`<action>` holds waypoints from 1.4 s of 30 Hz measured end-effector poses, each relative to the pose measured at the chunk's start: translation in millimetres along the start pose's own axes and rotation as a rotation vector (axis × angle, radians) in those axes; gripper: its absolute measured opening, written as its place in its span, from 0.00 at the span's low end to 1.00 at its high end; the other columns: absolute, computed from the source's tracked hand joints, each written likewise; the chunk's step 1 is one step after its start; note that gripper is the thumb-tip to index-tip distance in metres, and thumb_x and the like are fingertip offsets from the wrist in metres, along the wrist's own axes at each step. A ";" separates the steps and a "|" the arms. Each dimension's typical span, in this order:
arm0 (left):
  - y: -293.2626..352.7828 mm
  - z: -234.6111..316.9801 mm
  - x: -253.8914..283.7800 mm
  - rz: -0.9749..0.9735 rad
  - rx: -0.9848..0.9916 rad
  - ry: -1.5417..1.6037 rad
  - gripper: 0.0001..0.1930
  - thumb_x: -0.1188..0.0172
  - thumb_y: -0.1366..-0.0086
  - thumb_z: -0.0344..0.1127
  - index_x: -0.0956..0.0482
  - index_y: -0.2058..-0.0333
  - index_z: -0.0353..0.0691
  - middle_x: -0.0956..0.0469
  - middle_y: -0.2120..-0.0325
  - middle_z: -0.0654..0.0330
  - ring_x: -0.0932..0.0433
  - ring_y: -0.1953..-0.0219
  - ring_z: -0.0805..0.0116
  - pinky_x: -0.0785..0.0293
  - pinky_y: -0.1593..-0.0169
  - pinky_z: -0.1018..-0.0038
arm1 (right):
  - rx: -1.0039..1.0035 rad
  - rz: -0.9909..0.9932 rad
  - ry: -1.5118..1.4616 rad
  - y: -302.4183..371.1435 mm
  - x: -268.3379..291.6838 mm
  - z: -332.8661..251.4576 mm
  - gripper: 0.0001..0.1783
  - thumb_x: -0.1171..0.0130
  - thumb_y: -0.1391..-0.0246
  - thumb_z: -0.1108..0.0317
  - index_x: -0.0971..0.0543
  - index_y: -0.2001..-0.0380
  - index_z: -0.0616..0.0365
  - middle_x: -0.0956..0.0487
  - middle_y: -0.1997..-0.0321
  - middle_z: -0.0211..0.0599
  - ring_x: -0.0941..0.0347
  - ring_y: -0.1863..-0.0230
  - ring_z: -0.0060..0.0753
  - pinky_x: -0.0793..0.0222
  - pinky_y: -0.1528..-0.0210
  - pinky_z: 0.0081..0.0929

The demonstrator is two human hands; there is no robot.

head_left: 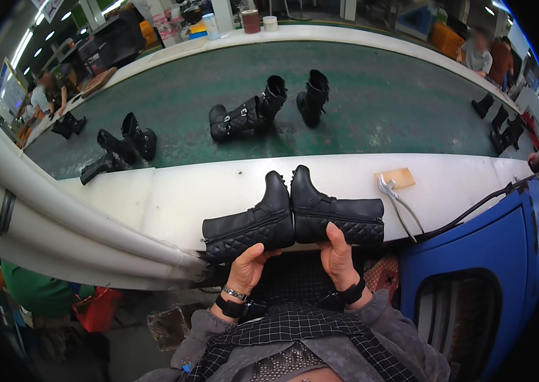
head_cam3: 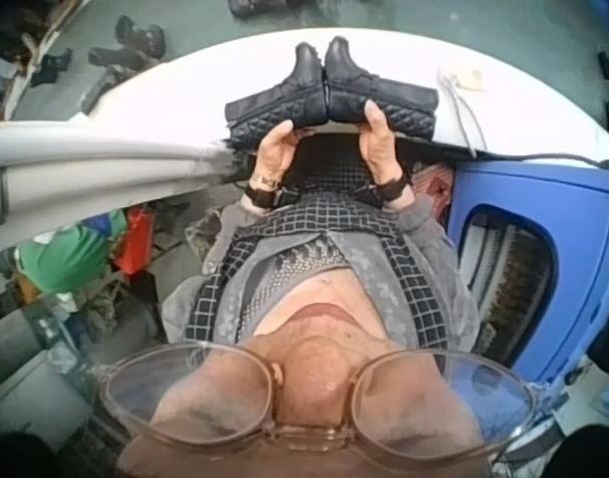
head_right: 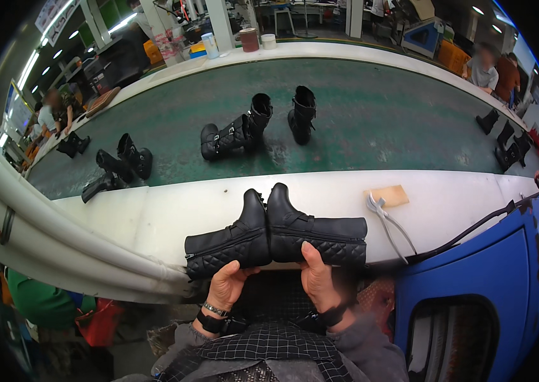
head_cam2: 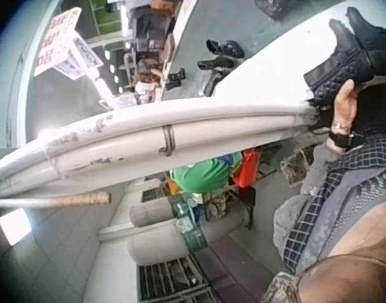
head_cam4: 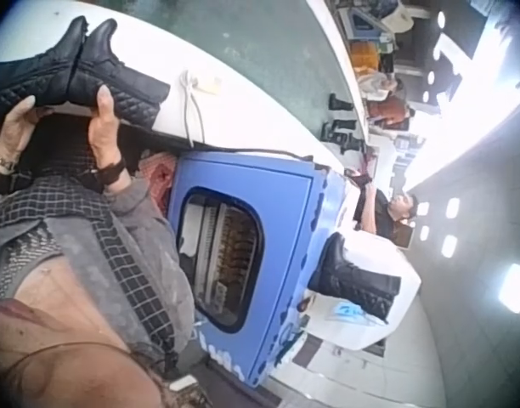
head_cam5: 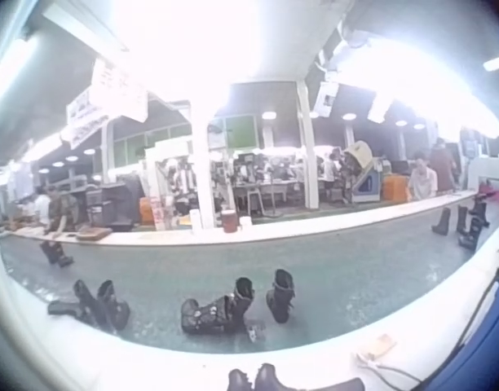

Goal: Inspecting and trimming threads on black boots at a factory quality control station.

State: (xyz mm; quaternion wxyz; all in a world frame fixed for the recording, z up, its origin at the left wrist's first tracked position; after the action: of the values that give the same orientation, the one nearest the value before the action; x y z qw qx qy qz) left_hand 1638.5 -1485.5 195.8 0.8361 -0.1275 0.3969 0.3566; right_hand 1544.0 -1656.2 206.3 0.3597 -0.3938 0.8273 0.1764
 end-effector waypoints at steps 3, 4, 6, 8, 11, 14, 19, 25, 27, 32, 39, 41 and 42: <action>-2.5 0.5 3.9 0.046 0.030 -0.023 0.15 0.43 0.38 0.33 0.24 0.52 0.36 0.21 0.56 0.54 0.21 0.54 0.59 0.22 0.53 0.60 | 0.023 -0.036 0.045 -2.6 -4.5 -4.7 0.19 0.44 0.43 0.65 0.27 0.48 0.57 0.24 0.48 0.35 0.28 0.46 0.32 0.35 0.40 0.36; -2.6 3.4 2.8 0.046 0.020 -0.027 0.15 0.43 0.38 0.33 0.24 0.52 0.36 0.21 0.56 0.54 0.21 0.54 0.59 0.22 0.53 0.60 | 0.006 -0.011 0.052 -4.0 -5.7 -7.1 0.19 0.44 0.43 0.66 0.27 0.49 0.57 0.23 0.50 0.35 0.27 0.48 0.32 0.33 0.42 0.35; -3.6 13.0 8.8 0.192 -0.019 -0.105 0.14 0.42 0.38 0.32 0.24 0.53 0.36 0.20 0.59 0.55 0.20 0.57 0.61 0.19 0.60 0.65 | -0.057 0.036 0.042 -8.2 3.5 -7.8 0.18 0.41 0.45 0.68 0.26 0.50 0.56 0.23 0.52 0.34 0.24 0.52 0.32 0.27 0.49 0.35; -7.6 46.5 -2.0 0.299 -0.172 -0.378 0.15 0.38 0.41 0.30 0.24 0.54 0.36 0.21 0.61 0.58 0.20 0.62 0.67 0.19 0.68 0.72 | 0.130 0.138 0.221 -12.8 11.1 -32.6 0.20 0.40 0.47 0.71 0.27 0.50 0.57 0.23 0.52 0.34 0.25 0.54 0.30 0.27 0.50 0.32; -9.1 97.8 -7.9 0.432 -0.361 -0.650 0.17 0.36 0.43 0.31 0.24 0.55 0.34 0.21 0.62 0.59 0.21 0.65 0.71 0.22 0.71 0.77 | 0.461 0.199 0.600 -17.6 23.6 -78.3 0.22 0.38 0.49 0.73 0.26 0.50 0.61 0.24 0.53 0.33 0.27 0.53 0.29 0.31 0.48 0.28; -12.9 124.4 23.1 0.547 -0.399 -0.779 0.19 0.36 0.42 0.31 0.25 0.53 0.33 0.22 0.59 0.58 0.22 0.60 0.69 0.22 0.66 0.76 | 0.500 0.201 0.828 -19.6 29.0 -109.2 0.26 0.36 0.53 0.73 0.28 0.48 0.63 0.26 0.49 0.36 0.30 0.50 0.31 0.36 0.44 0.29; -6.4 123.8 30.8 0.665 -0.755 -0.867 0.34 0.39 0.42 0.29 0.45 0.40 0.28 0.37 0.46 0.50 0.37 0.41 0.57 0.30 0.45 0.65 | 0.471 0.248 1.005 -30.0 49.1 -112.8 0.21 0.35 0.54 0.71 0.24 0.54 0.64 0.23 0.53 0.38 0.27 0.54 0.30 0.35 0.46 0.29; 43.6 91.9 -57.3 0.588 -1.158 -1.452 0.19 0.42 0.49 0.23 0.38 0.59 0.33 0.37 0.62 0.52 0.36 0.62 0.62 0.35 0.57 0.66 | 0.619 0.332 1.120 -31.6 76.2 -92.9 0.35 0.34 0.56 0.69 0.34 0.44 0.66 0.30 0.47 0.47 0.31 0.46 0.41 0.38 0.42 0.35; 25.0 69.9 -94.4 0.223 -0.988 -1.317 0.13 0.40 0.51 0.24 0.30 0.65 0.35 0.29 0.66 0.51 0.30 0.60 0.57 0.34 0.53 0.66 | 0.569 0.335 1.111 -32.4 70.9 -90.2 0.38 0.34 0.56 0.69 0.37 0.42 0.67 0.32 0.44 0.48 0.33 0.44 0.40 0.39 0.41 0.35; -124.1 77.0 -129.6 0.174 -0.878 -1.626 0.28 0.35 0.55 0.30 0.32 0.53 0.34 0.31 0.54 0.47 0.35 0.49 0.48 0.37 0.45 0.60 | 0.728 0.398 1.089 -30.3 67.2 -104.6 0.24 0.33 0.54 0.67 0.27 0.54 0.64 0.25 0.53 0.45 0.28 0.52 0.41 0.35 0.47 0.37; -298.3 128.7 -12.9 0.907 -0.091 -1.902 0.50 0.29 0.58 0.36 0.46 0.36 0.48 0.49 0.36 0.51 0.50 0.33 0.48 0.45 0.36 0.52 | 0.611 0.280 1.179 -27.8 62.8 -96.3 0.17 0.35 0.54 0.71 0.22 0.59 0.65 0.20 0.58 0.44 0.24 0.55 0.39 0.33 0.50 0.33; -308.8 123.0 5.3 0.928 0.072 -1.953 0.52 0.27 0.58 0.37 0.49 0.35 0.55 0.53 0.34 0.53 0.54 0.31 0.49 0.48 0.36 0.50 | 0.549 0.370 1.128 -28.3 82.2 -90.5 0.19 0.35 0.53 0.70 0.23 0.57 0.65 0.21 0.54 0.45 0.25 0.53 0.40 0.34 0.48 0.33; -311.9 126.8 20.4 0.913 0.087 -1.975 0.55 0.26 0.59 0.38 0.51 0.34 0.59 0.56 0.33 0.53 0.56 0.31 0.50 0.49 0.35 0.48 | 0.594 0.381 1.215 -25.8 78.6 -91.5 0.20 0.35 0.53 0.70 0.24 0.55 0.65 0.21 0.54 0.45 0.25 0.52 0.40 0.34 0.47 0.33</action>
State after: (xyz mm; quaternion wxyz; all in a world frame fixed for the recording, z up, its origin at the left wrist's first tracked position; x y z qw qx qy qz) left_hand 1937.5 -1634.9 241.4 0.5785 0.4046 -0.4279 0.5644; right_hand 1488.4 -1766.3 210.5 -0.1113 -0.1558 0.9496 -0.2482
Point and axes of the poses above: each hand's wrist, its own y-axis away from the middle knuckle, its own x-axis out of the back of the hand, z = x × y, the point moved 6 cm from there along -y, towards the middle knuckle
